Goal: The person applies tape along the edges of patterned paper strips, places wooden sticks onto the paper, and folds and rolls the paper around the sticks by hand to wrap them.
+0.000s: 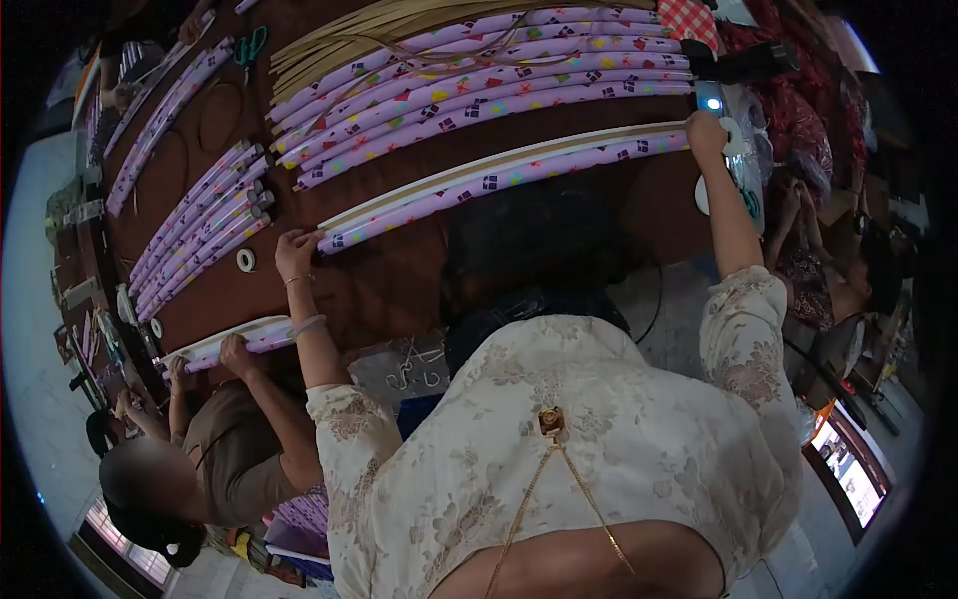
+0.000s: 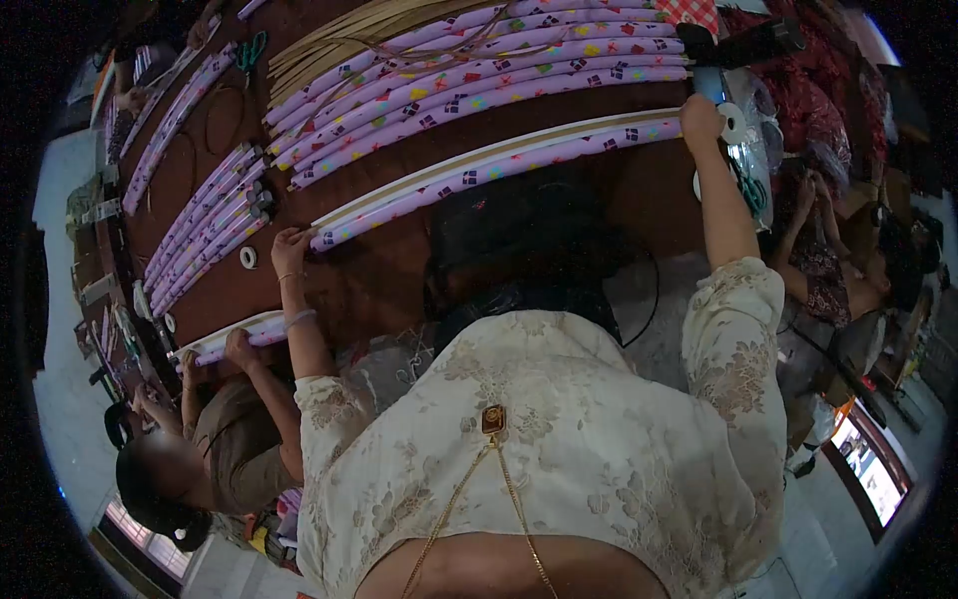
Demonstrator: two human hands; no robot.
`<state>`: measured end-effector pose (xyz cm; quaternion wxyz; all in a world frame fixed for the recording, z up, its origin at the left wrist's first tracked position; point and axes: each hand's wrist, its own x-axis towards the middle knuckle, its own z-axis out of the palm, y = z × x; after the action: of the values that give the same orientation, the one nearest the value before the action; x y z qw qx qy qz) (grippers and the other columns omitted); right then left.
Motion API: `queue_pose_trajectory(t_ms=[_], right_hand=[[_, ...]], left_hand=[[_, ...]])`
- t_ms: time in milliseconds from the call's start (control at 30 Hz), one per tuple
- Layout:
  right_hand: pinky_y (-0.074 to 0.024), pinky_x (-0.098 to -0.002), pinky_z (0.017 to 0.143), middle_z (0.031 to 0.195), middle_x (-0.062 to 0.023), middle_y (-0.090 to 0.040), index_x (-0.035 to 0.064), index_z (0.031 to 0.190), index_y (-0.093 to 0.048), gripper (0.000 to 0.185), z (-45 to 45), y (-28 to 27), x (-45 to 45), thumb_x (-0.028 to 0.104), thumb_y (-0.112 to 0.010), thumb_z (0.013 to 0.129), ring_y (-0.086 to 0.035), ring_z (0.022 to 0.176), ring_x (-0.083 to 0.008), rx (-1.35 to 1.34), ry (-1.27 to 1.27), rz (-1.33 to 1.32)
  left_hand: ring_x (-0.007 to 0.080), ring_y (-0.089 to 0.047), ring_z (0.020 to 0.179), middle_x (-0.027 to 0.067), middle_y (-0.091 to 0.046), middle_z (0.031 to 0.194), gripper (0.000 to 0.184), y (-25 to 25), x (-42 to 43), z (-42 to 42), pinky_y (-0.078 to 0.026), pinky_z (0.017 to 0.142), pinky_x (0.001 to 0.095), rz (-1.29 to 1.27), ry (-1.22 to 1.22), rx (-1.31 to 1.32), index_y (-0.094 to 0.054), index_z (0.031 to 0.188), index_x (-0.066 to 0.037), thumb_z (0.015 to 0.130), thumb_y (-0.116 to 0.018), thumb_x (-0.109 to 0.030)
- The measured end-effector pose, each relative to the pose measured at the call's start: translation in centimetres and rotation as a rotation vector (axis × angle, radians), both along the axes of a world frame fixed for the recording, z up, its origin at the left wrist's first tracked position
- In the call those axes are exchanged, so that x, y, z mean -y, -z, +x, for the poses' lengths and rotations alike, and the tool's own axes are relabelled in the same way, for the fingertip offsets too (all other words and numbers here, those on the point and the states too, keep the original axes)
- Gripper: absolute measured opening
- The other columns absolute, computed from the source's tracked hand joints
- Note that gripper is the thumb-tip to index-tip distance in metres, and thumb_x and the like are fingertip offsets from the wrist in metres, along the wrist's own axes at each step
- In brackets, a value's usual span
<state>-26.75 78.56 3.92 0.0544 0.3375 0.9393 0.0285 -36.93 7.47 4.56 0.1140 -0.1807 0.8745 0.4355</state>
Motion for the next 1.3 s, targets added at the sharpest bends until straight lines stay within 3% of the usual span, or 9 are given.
queue_pose_trajectory(t_ms=[33, 233, 433, 800, 867, 1033, 1100, 1167, 1300], right_hand=[[-0.0465, -0.0467, 0.070, 0.083, -0.0159, -0.064, 0.0050, 0.072, -0.065, 0.021, 0.1, 0.2, -0.1, 0.017, -0.051, 0.080, -0.062, 0.078, -0.0338, 0.012, -0.018, 0.033], [-0.0444, -0.0482, 0.073, 0.082, -0.0141, -0.065, 0.0065, 0.077, -0.066, 0.021, 0.3, -0.5, 0.8, 0.017, -0.049, 0.081, -0.061, 0.081, -0.0335, 0.018, -0.018, 0.053], [-0.0428, -0.0484, 0.074, 0.083, -0.0127, -0.065, 0.0065, 0.077, -0.066, 0.020, 0.5, -0.1, 0.6, 0.017, -0.049, 0.081, -0.061, 0.082, -0.0325, 0.005, -0.038, 0.098], [-0.0396, -0.0472, 0.079, 0.086, -0.0138, -0.064, 0.0060, 0.077, -0.066, 0.020, 0.1, -1.2, 0.8, 0.015, -0.050, 0.082, -0.059, 0.085, -0.0325, 0.060, 0.051, 0.067], [-0.0445, -0.0490, 0.071, 0.081, -0.0137, -0.065, 0.0109, 0.080, -0.067, 0.019, 0.4, -0.9, 0.3, 0.023, -0.053, 0.079, -0.062, 0.079, -0.0335, 0.069, -0.044, 0.149], [-0.0441, -0.0484, 0.072, 0.083, -0.0117, -0.065, 0.0120, 0.081, -0.067, 0.018, 0.4, -0.7, -0.2, 0.023, -0.053, 0.079, -0.061, 0.081, -0.0321, 0.097, -0.030, 0.141], [-0.0440, -0.0481, 0.072, 0.083, -0.0109, -0.065, 0.0123, 0.081, -0.067, 0.016, 0.7, -0.3, -0.6, 0.023, -0.054, 0.078, -0.061, 0.082, -0.0318, 0.093, -0.034, 0.139], [-0.0437, -0.0481, 0.071, 0.082, -0.0099, -0.064, 0.0123, 0.079, -0.066, 0.013, 0.9, -0.3, -1.0, 0.023, -0.060, 0.075, -0.060, 0.083, -0.0315, 0.009, -0.044, 0.043], [-0.0444, -0.0461, 0.070, 0.079, -0.0101, -0.064, 0.0116, 0.076, -0.064, 0.015, 1.5, -0.8, -1.8, 0.025, -0.066, 0.071, -0.060, 0.081, -0.0314, -0.118, -0.034, 0.036]], left_hand=[[0.0124, -0.060, 0.074, 0.0105, -0.066, 0.083, 0.042, -0.9, -0.7, 0.0, -0.048, 0.066, 0.0223, -0.118, 0.014, 0.025, -0.053, 0.095, 0.005, 0.064, -0.078, -0.010], [0.0120, -0.061, 0.074, 0.0100, -0.066, 0.083, 0.041, 1.3, 1.0, 0.0, -0.048, 0.065, 0.0222, 0.062, -0.015, 0.001, -0.054, 0.093, 0.004, 0.064, -0.078, -0.011], [0.0115, -0.060, 0.074, 0.0100, -0.066, 0.082, 0.042, -1.0, -0.8, 0.2, -0.048, 0.065, 0.0218, -0.060, 0.010, 0.003, -0.054, 0.092, 0.003, 0.063, -0.079, -0.013], [0.0110, -0.060, 0.073, 0.0094, -0.067, 0.082, 0.045, 0.1, 0.0, 0.2, -0.048, 0.065, 0.0223, -0.019, 0.000, -0.018, -0.055, 0.092, 0.003, 0.061, -0.081, -0.016], [0.0110, -0.060, 0.073, 0.0094, -0.067, 0.082, 0.044, -0.5, -0.5, 0.2, -0.048, 0.065, 0.0222, -0.006, -0.007, -0.012, -0.055, 0.093, 0.003, 0.062, -0.080, -0.016], [0.0120, -0.061, 0.074, 0.0096, -0.067, 0.082, 0.043, -1.1, -0.9, 0.4, -0.048, 0.067, 0.0229, -0.157, 0.055, -0.021, -0.055, 0.092, 0.003, 0.063, -0.080, -0.017], [0.0122, -0.061, 0.074, 0.0097, -0.067, 0.082, 0.043, 0.1, 0.1, 0.3, -0.048, 0.067, 0.0234, -0.085, 0.037, -0.032, -0.055, 0.092, 0.003, 0.063, -0.080, -0.017], [0.0124, -0.062, 0.074, 0.0097, -0.067, 0.082, 0.044, 0.8, 0.7, 0.3, -0.047, 0.068, 0.0239, -0.012, 0.020, -0.045, -0.055, 0.092, 0.003, 0.062, -0.080, -0.018], [0.0126, -0.062, 0.074, 0.0103, -0.067, 0.082, 0.043, -0.2, -0.1, 0.3, -0.048, 0.068, 0.0236, -0.103, 0.036, -0.040, -0.055, 0.091, 0.003, 0.063, -0.079, -0.017]])
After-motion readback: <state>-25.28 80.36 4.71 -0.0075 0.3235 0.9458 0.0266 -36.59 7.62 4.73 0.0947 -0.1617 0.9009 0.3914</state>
